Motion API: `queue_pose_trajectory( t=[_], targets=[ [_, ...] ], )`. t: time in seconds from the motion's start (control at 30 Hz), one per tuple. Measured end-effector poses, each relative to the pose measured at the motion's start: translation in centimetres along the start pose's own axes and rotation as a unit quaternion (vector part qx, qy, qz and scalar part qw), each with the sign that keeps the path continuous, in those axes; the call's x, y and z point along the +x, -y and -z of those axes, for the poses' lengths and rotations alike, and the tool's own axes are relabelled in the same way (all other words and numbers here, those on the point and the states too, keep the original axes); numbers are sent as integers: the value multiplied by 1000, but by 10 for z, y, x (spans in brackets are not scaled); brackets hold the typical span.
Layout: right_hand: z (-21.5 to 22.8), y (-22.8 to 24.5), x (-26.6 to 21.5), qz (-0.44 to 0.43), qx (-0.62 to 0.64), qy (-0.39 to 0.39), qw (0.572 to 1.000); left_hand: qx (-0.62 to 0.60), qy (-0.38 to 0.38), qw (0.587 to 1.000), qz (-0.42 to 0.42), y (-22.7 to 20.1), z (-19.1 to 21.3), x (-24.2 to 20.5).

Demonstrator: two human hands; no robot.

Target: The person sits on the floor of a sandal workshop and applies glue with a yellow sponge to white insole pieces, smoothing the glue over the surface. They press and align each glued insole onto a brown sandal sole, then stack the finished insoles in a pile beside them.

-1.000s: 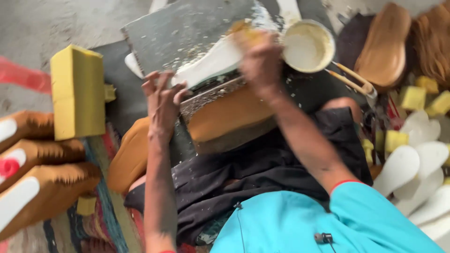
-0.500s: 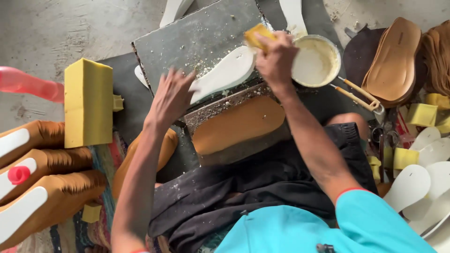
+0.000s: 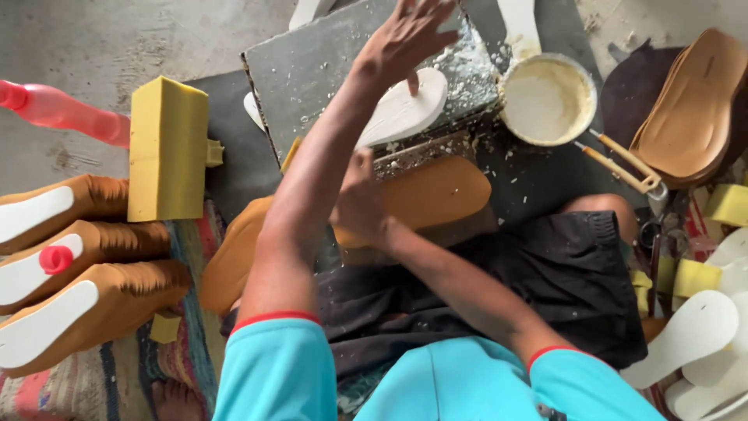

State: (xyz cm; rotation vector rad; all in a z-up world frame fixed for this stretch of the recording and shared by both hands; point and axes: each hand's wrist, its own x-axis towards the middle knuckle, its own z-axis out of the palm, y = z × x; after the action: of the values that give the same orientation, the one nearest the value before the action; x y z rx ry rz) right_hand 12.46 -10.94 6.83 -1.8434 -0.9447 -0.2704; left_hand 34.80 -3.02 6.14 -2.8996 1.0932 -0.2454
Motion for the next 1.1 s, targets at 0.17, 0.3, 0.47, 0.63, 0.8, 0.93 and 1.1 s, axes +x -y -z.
queue_pose_trajectory(
  t=[0.17,0.3,0.47,0.63,0.8,0.93,1.1],
  targets=[
    [60,6,-34,71,-137,25,988,-83,-141,975,152,-13,29,-135],
    [101,-25,-16,-26,-152,-41,987,-76,-96,953,279,-59,81,-236],
    [76,-21,10,11,-226,-9,974,-76,-77,959,262,-87,92,-251],
    [145,-78,1,-40,-224,54,972,-14,-34,971,238,-77,101,-240],
    [203,-126,-9,-97,-172,-77,977,9,34,990,134,-54,108,-212],
    [171,-118,26,-117,-128,-153,973,-2,69,989,129,-47,112,-200],
    [120,-165,44,-154,-68,-47,985,-75,117,977,160,-42,128,-187]
  ],
)
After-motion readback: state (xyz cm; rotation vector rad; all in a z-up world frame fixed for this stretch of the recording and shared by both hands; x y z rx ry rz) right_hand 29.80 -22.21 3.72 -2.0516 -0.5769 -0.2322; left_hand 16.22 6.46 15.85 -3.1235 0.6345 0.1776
